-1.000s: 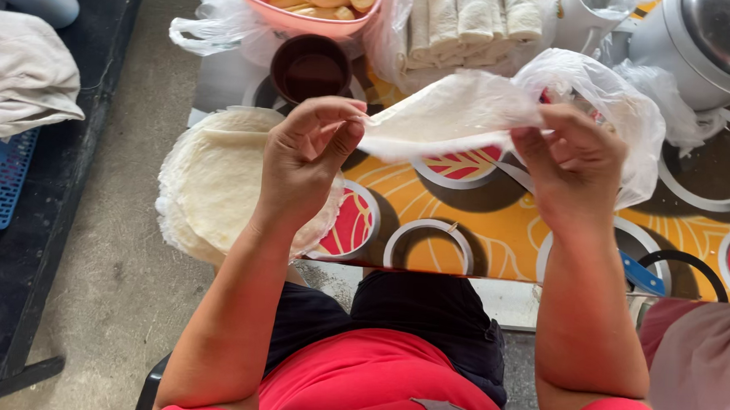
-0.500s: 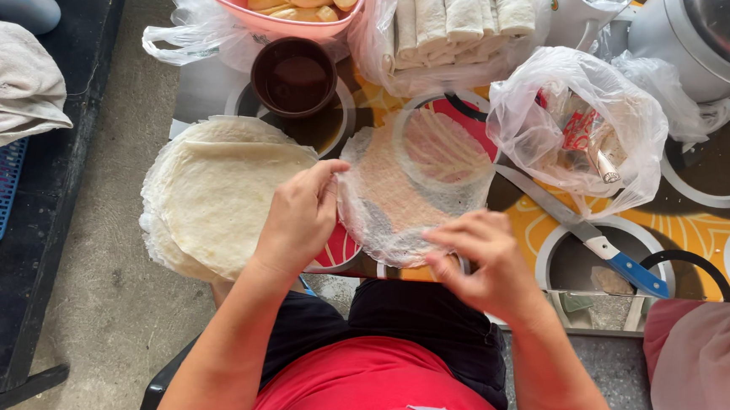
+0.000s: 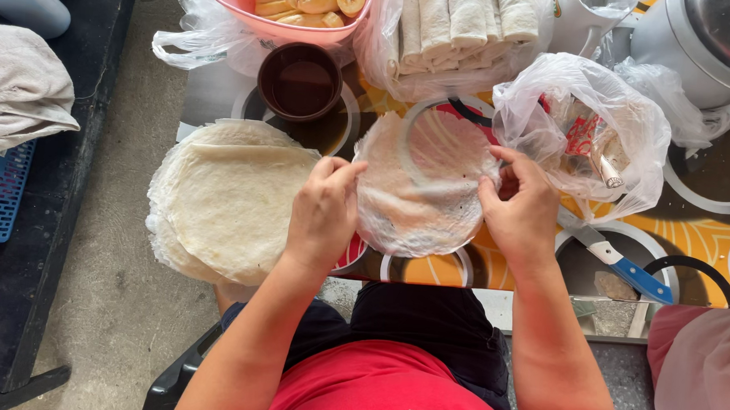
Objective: The person prepares spring rolls by spreading a filling on a wrapper, placing a banana slice on top, cutting the banana, and then rolling the wrapper around the ingredients.
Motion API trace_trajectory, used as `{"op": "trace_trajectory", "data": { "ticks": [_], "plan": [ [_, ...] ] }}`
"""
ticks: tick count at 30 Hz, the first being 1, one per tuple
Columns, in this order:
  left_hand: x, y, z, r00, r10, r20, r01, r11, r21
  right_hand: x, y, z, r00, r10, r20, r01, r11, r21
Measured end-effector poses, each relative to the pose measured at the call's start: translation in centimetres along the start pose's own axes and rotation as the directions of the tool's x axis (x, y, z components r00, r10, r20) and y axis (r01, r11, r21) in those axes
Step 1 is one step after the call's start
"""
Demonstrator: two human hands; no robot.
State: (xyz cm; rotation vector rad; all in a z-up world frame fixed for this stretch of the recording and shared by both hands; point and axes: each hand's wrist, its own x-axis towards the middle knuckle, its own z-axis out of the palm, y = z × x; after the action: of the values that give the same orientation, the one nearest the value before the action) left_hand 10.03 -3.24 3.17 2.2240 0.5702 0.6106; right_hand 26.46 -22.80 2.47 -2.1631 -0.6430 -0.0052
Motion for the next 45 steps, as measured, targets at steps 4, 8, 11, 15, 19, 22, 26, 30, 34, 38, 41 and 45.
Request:
{"op": "trace_trajectory", "data": {
  "ticks": [4, 8, 11, 15, 19, 22, 26, 30, 34, 38, 41, 45],
  "plan": [
    [1.4, -1.1, 0.6, 0.995, 0.099, -0.020, -0.098, 0.995, 0.036, -1.3, 0.2, -0.4, 0.996, 0.086, 0.022, -0.088, 0.990, 0.112],
    [0.6, -0.7, 0.3, 0.967, 0.252, -0.044, -0.238, 0.950, 0.201, -2.0, 1.6, -0.9, 0.967, 0.172, 0.187, -0.198, 0.971, 0.133],
    [-1.0, -0.1, -1.3, 0.972, 0.211, -0.103, -0.162, 0.920, 0.358, -2.2, 2.3, -1.0, 0.971, 0.178, 0.159, -0.203, 0.966, 0.160],
    [-3.5, -1.2, -5.0, 0.992, 0.041, -0.120, 0.015, 0.902, 0.432, -2.6, 1.9, -1.7, 0.979, 0.137, 0.152, -0.144, 0.989, 0.038],
    [-4.7, -3.6, -5.3, 0.995, 0.006, -0.098, 0.034, 0.916, 0.399, -2.9, 0.3, -1.6, 0.996, -0.079, 0.042, 0.083, 0.992, -0.097],
    [-5.5, -5.4, -4.9, 0.991, 0.044, -0.128, 0.007, 0.929, 0.371, -3.1, -1.9, -0.5, 0.994, -0.078, 0.073, 0.078, 0.997, 0.004],
    [-6.7, -7.1, -7.3, 0.942, 0.072, -0.329, 0.119, 0.843, 0.525, -3.5, -5.6, 3.5, 0.940, -0.245, 0.238, 0.235, 0.969, 0.072],
    [-8.3, -7.8, -10.2, 0.871, -0.183, -0.456, 0.453, 0.658, 0.602, -2.1, -8.2, 9.0, 0.824, -0.493, 0.278, 0.490, 0.867, 0.084],
    [-8.8, -7.6, -11.3, 0.870, -0.260, -0.419, 0.438, 0.798, 0.413, -0.9, -10.9, 13.0, 0.834, -0.483, 0.266, 0.527, 0.841, -0.124],
    [-8.5, -7.2, -11.2, 0.861, -0.238, -0.450, 0.372, 0.897, 0.237, -0.4, -11.5, 13.5, 0.893, -0.311, 0.324, 0.327, 0.945, 0.006],
    [-8.1, -7.2, -11.0, 0.827, -0.194, -0.528, 0.259, 0.964, 0.051, -0.9, -10.7, 13.3, 0.891, -0.226, 0.394, 0.138, 0.961, 0.239],
    [-8.3, -6.8, -11.1, 0.789, -0.472, -0.395, 0.243, 0.829, -0.504, -1.5, -9.2, 13.7, 0.830, -0.237, 0.506, -0.300, 0.575, 0.761]
  ]
}}
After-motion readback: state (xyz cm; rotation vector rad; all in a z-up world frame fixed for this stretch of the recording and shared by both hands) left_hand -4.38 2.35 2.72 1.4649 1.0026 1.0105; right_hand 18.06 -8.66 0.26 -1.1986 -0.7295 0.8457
